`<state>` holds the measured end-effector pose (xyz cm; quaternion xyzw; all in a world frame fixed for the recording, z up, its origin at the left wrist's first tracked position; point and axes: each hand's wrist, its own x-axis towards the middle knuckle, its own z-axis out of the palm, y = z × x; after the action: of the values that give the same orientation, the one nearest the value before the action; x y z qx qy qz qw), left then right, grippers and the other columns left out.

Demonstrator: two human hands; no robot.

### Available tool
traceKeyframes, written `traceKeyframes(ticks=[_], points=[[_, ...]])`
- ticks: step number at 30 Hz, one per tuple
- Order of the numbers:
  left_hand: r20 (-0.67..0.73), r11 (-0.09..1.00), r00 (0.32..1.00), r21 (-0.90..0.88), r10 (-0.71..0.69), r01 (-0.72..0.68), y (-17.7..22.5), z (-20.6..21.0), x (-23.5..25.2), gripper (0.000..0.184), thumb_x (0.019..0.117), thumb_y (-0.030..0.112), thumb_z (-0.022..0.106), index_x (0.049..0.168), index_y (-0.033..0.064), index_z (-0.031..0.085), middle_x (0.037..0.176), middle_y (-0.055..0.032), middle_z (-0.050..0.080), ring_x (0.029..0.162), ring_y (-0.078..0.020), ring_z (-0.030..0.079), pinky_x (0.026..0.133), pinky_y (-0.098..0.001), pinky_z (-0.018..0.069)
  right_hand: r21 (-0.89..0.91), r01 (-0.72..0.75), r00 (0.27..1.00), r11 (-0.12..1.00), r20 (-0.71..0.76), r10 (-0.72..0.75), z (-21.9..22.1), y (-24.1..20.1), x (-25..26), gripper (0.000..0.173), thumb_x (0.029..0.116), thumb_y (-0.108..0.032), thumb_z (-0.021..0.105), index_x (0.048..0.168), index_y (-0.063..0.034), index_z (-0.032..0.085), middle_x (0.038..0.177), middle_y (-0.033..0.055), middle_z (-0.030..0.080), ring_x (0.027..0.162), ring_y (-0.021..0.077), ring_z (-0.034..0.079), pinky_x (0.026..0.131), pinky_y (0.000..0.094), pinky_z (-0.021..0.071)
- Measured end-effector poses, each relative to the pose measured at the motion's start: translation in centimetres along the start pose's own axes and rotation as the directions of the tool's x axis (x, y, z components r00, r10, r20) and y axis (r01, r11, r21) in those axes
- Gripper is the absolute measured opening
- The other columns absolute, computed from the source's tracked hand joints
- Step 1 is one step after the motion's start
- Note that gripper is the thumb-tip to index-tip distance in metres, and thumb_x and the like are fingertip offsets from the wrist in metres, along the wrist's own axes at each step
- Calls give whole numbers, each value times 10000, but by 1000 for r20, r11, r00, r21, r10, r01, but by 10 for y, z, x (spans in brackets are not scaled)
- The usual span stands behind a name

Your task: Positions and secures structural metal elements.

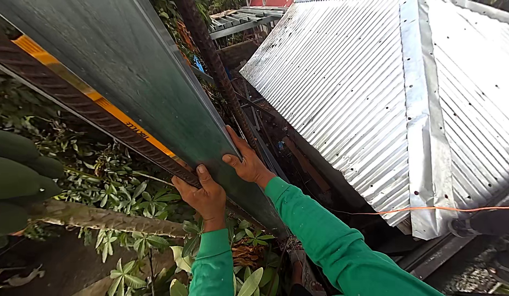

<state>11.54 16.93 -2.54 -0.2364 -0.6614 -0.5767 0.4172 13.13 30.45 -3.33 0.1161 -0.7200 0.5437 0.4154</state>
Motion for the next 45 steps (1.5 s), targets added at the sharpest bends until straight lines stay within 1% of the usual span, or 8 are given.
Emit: traceKeyframes(ticks=[9, 17, 20, 24, 29, 34, 42, 45], points=[[5, 1000, 1000, -6, 1, -1, 0, -1, 0, 470, 1048, 261, 546, 1319, -119, 497, 1180, -186, 602, 1108, -140, 605, 980, -247, 493, -5, -3, 1000, 1000, 2, 3, 0, -2, 0, 916, 983, -670, 462, 1641, -72, 239, 1518, 214, 485, 1364, 296, 516, 1130, 458, 447], [-3, 1000, 1000, -2, -3, 3, -1, 0, 0, 469, 1045, 258, 552, 1310, -125, 498, 1154, -176, 608, 1083, -138, 610, 968, -252, 498, 5, 7, 1000, 1000, -2, -7, 1, -1, 0, 932, 978, -692, 448, 1643, -75, 233, 1531, 207, 475, 1380, 291, 502, 1143, 453, 435], [0, 1000, 1000, -8, -2, 2, -2, 0, -1, 483, 1046, 272, 553, 1319, -121, 494, 1161, -172, 612, 1095, -138, 610, 977, -255, 498, 4, 7, 1000, 1000, -7, -7, 1, -1, 0, 945, 972, -707, 446, 1638, -68, 244, 1518, 211, 488, 1362, 286, 519, 1135, 450, 443], [-1, 1000, 1000, -14, -2, 2, -1, 0, 0, 460, 1046, 267, 547, 1296, -117, 505, 1142, -173, 611, 1072, -141, 613, 961, -262, 502, -11, 11, 1000, 1000, -10, -11, 0, -2, 0, 894, 993, -638, 467, 1637, -60, 242, 1511, 226, 484, 1352, 304, 524, 1118, 467, 457], [0, 1000, 1000, -15, 1, -1, -1, 0, -1, 469, 1050, 271, 542, 1312, -115, 498, 1160, -170, 611, 1089, -136, 610, 968, -256, 497, -4, 4, 1000, 1000, -14, -4, 0, -2, 0, 908, 986, -660, 462, 1640, -70, 241, 1484, 223, 505, 1324, 299, 542, 1099, 462, 472], [8, 1000, 1000, -6, -5, 5, -2, -1, -1, 480, 1050, 283, 534, 1330, -105, 500, 1192, -171, 605, 1127, -149, 597, 997, -268, 485, 12, 13, 1000, 1000, -17, -13, 1, -2, 0, 933, 978, -683, 460, 1638, -61, 240, 1524, 215, 481, 1360, 293, 518, 1130, 453, 445], [7, 1000, 1000, -3, -15, 15, -3, 0, -1, 489, 1055, 304, 535, 1347, -87, 497, 1198, -148, 603, 1114, -122, 600, 985, -256, 489, 35, 30, 999, 999, -16, -29, 1, 1, 1, 975, 963, -709, 465, 1624, -23, 259, 1568, 225, 438, 1418, 301, 469, 1183, 452, 390], [7, 1000, 1000, 0, -22, 22, -1, 0, -1, 479, 1054, 290, 539, 1354, -81, 496, 1196, -144, 603, 1111, -115, 599, 977, -244, 486, 27, 5, 1000, 1000, -20, -5, -1, -10, -2, 940, 973, -693, 449, 1644, -72, 228, 1553, 207, 454, 1380, 294, 503, 1137, 450, 437]])
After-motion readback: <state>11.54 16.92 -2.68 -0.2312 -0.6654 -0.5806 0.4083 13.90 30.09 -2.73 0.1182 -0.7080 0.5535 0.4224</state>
